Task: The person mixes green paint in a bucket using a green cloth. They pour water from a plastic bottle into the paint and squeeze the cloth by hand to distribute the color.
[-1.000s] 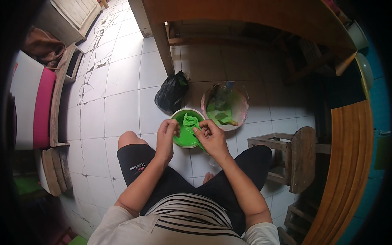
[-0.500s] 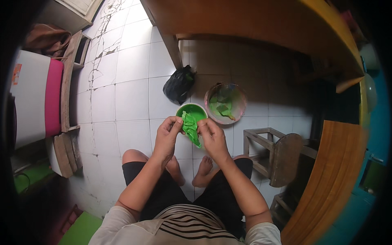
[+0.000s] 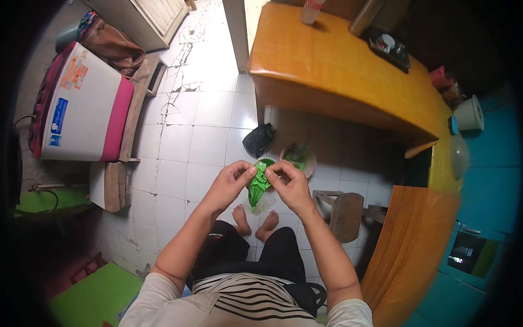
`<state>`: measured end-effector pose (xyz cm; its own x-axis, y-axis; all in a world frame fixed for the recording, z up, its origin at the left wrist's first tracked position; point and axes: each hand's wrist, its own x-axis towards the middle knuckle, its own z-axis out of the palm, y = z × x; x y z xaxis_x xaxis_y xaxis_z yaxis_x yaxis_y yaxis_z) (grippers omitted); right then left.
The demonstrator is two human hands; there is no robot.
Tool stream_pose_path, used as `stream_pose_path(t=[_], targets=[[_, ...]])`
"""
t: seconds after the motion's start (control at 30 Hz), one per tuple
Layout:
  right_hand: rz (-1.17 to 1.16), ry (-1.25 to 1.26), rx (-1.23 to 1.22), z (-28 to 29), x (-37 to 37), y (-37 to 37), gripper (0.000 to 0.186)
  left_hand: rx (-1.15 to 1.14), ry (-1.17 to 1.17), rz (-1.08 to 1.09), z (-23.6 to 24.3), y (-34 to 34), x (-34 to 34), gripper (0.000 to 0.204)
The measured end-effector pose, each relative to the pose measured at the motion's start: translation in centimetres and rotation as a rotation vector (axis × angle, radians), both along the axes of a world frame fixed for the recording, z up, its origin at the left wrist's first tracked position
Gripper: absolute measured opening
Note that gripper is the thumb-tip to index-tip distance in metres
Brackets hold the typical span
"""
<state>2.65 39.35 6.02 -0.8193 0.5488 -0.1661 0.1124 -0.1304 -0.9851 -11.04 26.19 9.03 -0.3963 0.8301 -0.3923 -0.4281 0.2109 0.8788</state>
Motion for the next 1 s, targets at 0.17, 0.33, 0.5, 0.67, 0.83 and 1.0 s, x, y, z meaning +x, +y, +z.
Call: stream_pose_path(t=[0.17,0.33,0.5,0.67,0.83,1.0], targets=[[0.004,-0.015,-0.262,9.3,-0.1,-1.3,0.016,0.012,0.037,-0.025,7.2,-2.1,0.2,0.03],[0.087,0.057,-0.422,14.0,-0.5,-2.0,0.019,0.139,-0.052,0.007,10.7,-3.7,-0.2,0.029],[0.109,0.074,-0.47,16.2,-3.0,-2.6,0.018,0.173,-0.063,0.066,12.6,-5.0,-1.5,0.029],[0.157,0.037,-0.487,18.0,-8.0,-3.2,0.019,0.212,-0.016,0.09,13.5,-5.8,-6.2,0.026],[0.212,0.017,-0.512,18.8,-15.9,-3.7,0.02,0.278,-0.162,0.134,13.3,-6.6,-14.3,0.024],[0.216,0.005,-0.528,20.5,-26.5,-5.5,0.022,0.379,-0.166,0.09,14.5,-7.7,-25.0,0.024]])
